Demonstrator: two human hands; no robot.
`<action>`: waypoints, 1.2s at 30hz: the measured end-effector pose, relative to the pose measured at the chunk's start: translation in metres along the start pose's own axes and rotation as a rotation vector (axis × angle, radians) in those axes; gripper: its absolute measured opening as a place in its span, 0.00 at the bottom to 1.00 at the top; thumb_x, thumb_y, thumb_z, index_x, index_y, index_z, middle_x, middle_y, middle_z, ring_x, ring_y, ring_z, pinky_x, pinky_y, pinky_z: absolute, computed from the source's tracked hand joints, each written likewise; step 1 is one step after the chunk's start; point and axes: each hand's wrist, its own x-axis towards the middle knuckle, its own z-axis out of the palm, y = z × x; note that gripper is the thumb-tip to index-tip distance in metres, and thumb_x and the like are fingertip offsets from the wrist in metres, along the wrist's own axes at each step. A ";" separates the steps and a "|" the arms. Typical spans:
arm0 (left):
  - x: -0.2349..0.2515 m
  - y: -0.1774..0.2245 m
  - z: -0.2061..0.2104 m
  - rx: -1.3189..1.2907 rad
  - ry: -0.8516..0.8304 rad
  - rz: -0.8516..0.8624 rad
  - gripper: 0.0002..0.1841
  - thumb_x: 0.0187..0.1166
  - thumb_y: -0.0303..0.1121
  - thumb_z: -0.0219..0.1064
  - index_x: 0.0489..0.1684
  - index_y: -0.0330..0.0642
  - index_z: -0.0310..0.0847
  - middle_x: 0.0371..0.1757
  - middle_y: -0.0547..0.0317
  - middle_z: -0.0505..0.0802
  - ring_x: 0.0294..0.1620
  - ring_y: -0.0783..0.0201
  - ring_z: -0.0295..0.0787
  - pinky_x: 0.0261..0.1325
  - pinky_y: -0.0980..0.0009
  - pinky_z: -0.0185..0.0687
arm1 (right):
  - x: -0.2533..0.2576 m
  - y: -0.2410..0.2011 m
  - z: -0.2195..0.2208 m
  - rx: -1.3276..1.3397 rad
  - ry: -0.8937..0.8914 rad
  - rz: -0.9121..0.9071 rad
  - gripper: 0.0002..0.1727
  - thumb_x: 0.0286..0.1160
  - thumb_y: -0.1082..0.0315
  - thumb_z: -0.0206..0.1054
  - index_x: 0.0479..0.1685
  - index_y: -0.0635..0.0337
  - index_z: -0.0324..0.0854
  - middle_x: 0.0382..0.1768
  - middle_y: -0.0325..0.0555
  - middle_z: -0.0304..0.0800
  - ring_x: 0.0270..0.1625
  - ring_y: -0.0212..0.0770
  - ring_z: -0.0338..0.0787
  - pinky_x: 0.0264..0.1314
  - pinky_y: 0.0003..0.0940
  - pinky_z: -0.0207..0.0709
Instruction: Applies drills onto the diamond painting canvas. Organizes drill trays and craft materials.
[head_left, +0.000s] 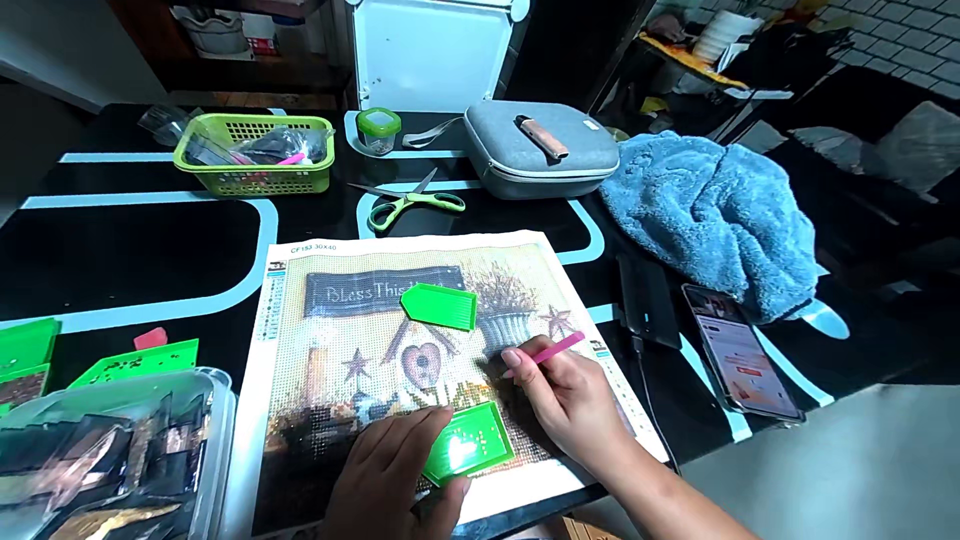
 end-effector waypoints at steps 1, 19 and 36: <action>0.000 0.000 0.000 -0.001 0.006 0.002 0.25 0.75 0.45 0.74 0.67 0.42 0.86 0.62 0.53 0.94 0.64 0.56 0.88 0.72 0.59 0.78 | 0.000 0.000 -0.002 0.073 -0.002 0.051 0.17 0.90 0.57 0.58 0.34 0.55 0.84 0.25 0.30 0.85 0.26 0.19 0.82 0.30 0.14 0.77; -0.001 -0.002 0.003 0.010 0.029 0.007 0.24 0.74 0.45 0.75 0.66 0.44 0.87 0.60 0.55 0.94 0.63 0.58 0.88 0.69 0.62 0.79 | -0.022 -0.013 0.008 0.347 -0.036 -0.017 0.19 0.93 0.60 0.56 0.33 0.62 0.81 0.26 0.39 0.84 0.31 0.22 0.85 0.36 0.17 0.79; 0.001 0.000 0.000 0.005 0.001 0.005 0.25 0.74 0.44 0.75 0.67 0.41 0.86 0.61 0.53 0.94 0.63 0.56 0.89 0.70 0.58 0.79 | 0.014 0.003 0.002 0.325 0.033 0.316 0.15 0.89 0.59 0.59 0.31 0.50 0.81 0.19 0.29 0.82 0.18 0.22 0.79 0.21 0.15 0.73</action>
